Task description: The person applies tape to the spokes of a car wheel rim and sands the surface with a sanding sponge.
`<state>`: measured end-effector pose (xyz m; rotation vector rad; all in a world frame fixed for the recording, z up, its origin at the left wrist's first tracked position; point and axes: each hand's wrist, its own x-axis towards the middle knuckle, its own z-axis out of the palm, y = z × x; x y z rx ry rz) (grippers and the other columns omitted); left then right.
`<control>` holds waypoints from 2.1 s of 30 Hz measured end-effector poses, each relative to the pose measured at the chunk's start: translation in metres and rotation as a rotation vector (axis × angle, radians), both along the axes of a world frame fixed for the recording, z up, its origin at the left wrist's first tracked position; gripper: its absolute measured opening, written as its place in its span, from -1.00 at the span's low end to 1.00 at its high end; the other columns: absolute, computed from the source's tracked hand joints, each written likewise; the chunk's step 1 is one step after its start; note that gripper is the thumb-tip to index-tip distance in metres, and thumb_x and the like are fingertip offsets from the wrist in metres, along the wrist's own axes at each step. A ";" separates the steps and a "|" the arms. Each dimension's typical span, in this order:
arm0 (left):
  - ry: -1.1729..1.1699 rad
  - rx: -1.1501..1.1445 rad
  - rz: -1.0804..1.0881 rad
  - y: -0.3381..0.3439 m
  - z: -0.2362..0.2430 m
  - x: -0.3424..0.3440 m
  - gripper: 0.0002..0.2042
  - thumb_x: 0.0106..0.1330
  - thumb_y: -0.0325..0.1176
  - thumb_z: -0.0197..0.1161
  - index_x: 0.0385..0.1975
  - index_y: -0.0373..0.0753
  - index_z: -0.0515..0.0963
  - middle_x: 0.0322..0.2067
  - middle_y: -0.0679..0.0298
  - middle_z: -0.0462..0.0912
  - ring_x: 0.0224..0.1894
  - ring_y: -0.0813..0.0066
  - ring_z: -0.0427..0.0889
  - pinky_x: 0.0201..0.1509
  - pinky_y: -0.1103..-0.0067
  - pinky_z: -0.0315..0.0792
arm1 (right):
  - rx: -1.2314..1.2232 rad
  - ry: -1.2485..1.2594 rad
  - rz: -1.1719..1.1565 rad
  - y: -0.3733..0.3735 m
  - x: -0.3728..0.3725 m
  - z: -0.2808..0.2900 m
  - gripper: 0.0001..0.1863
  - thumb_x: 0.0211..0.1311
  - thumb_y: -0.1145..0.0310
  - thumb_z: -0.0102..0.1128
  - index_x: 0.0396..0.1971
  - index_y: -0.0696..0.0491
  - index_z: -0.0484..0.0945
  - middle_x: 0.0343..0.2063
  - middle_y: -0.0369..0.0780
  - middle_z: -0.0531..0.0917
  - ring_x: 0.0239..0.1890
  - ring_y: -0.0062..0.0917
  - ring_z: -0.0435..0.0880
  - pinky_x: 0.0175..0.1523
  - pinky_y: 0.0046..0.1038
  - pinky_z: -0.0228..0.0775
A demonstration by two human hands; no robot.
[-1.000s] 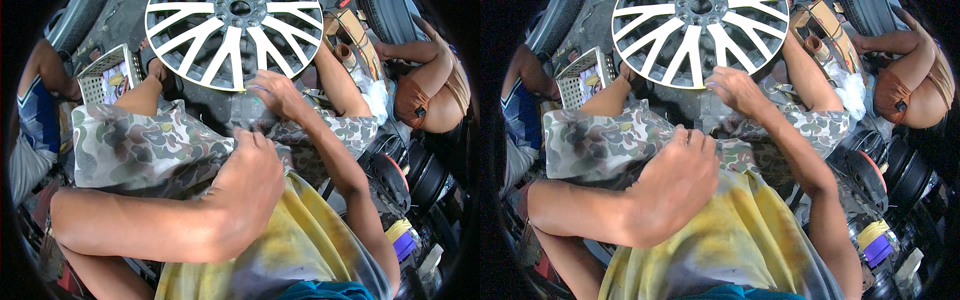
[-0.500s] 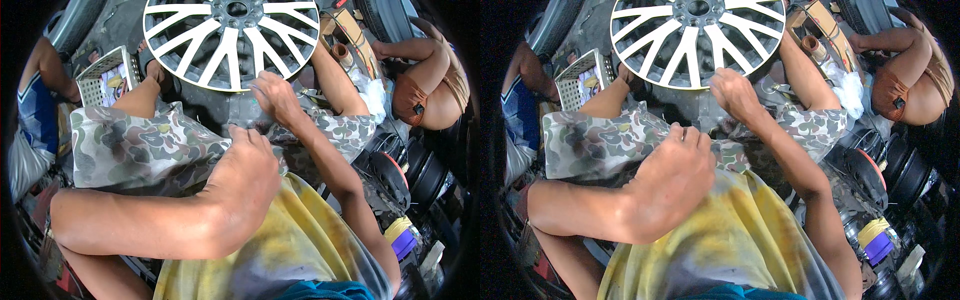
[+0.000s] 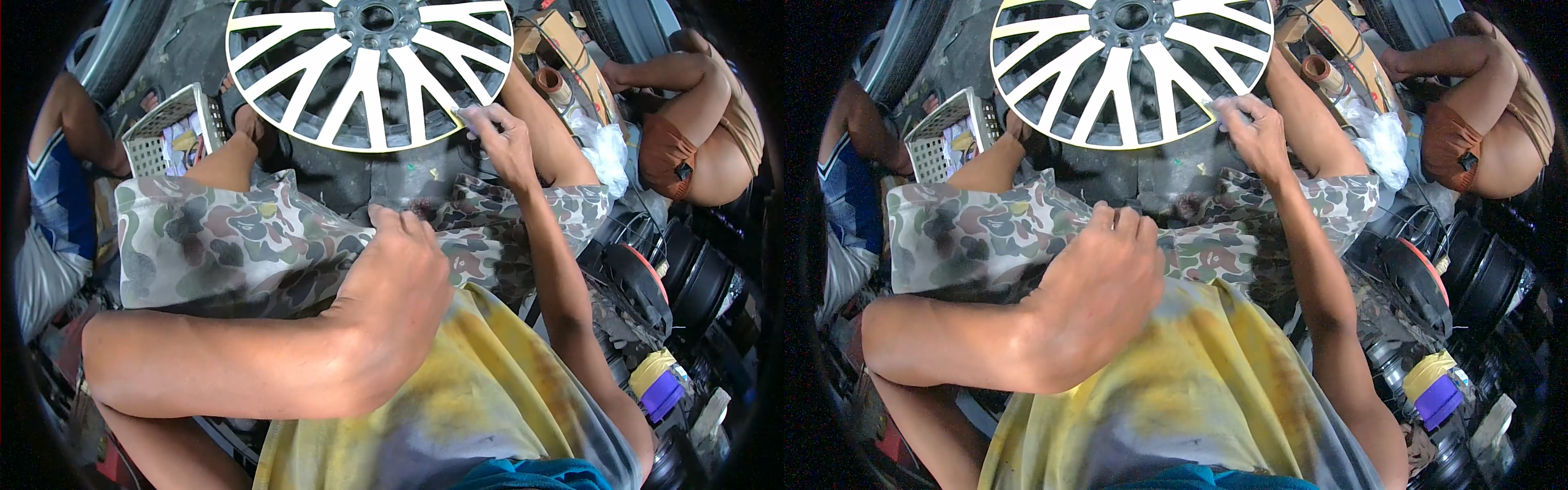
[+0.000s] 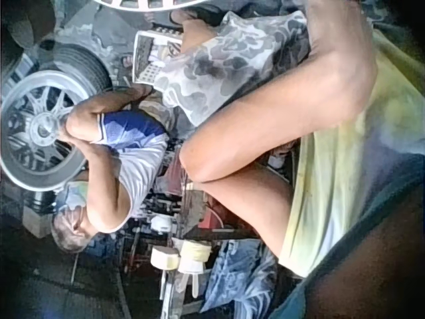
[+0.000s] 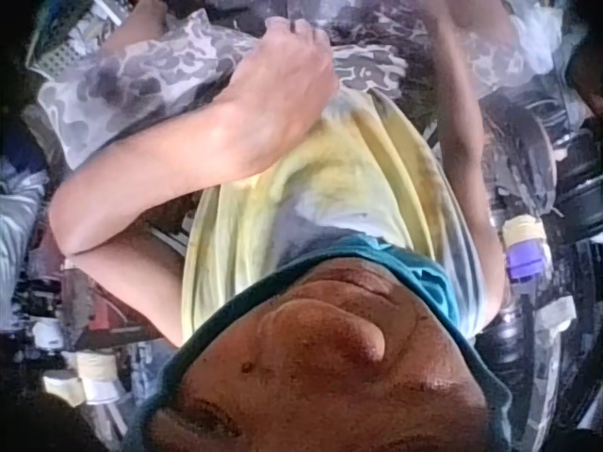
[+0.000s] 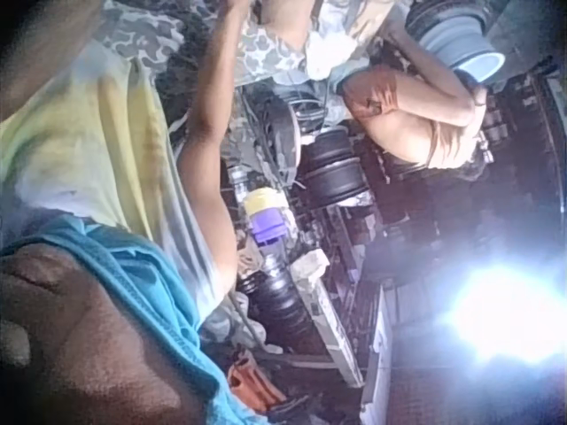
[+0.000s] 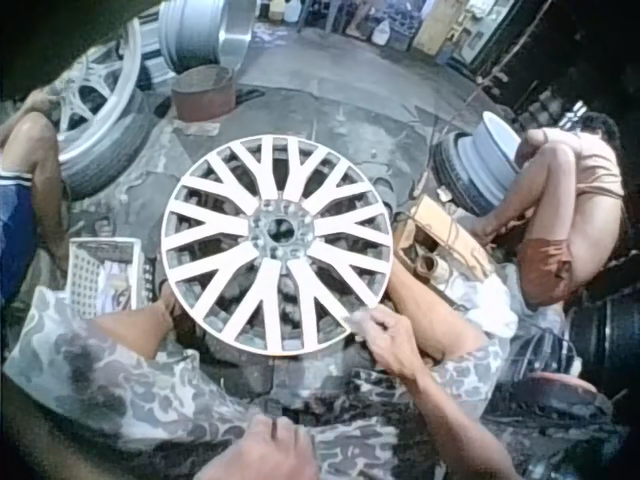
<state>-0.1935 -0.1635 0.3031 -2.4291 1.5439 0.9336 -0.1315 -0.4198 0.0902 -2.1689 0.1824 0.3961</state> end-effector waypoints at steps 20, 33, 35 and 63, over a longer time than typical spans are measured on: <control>-0.032 -0.021 0.040 0.009 -0.004 0.005 -0.83 0.22 -0.33 0.24 -0.32 -0.24 0.71 -0.33 0.25 0.59 -0.16 0.37 0.55 -0.10 0.46 0.34 | -0.368 -0.332 0.481 0.031 0.025 0.001 -0.76 0.16 0.36 0.34 -0.36 0.23 0.55 -0.43 0.10 0.67 -0.28 0.08 0.67 -0.17 -0.11 0.51; 0.126 0.141 0.075 0.009 0.004 0.016 -0.58 0.29 -0.13 0.33 0.08 -0.21 0.70 0.05 0.07 0.70 0.19 0.09 0.62 0.27 0.19 0.40 | -0.400 -0.273 0.591 0.044 0.041 0.014 -0.75 0.13 0.34 0.33 -0.33 0.23 0.61 -0.38 0.15 0.68 -0.21 0.12 0.69 -0.06 -0.06 0.55; 0.320 0.108 0.005 0.007 0.000 0.026 -0.55 0.26 -0.14 0.37 0.11 -0.21 0.69 0.09 0.04 0.69 0.22 0.07 0.61 0.27 0.19 0.41 | -0.398 -0.345 0.556 0.047 0.051 0.006 -0.76 0.14 0.35 0.33 -0.34 0.23 0.60 -0.39 0.15 0.68 -0.21 0.12 0.69 -0.07 -0.06 0.55; 0.058 -0.204 0.155 0.025 -0.016 0.006 -0.83 -0.03 -0.38 0.37 -0.43 -0.26 0.73 -0.36 0.13 0.63 -0.18 0.27 0.59 -0.20 0.43 0.28 | -0.465 -0.075 0.591 0.036 0.044 0.015 -0.71 0.10 0.30 0.39 -0.35 0.24 0.58 -0.43 0.15 0.66 -0.24 0.10 0.68 -0.12 -0.10 0.51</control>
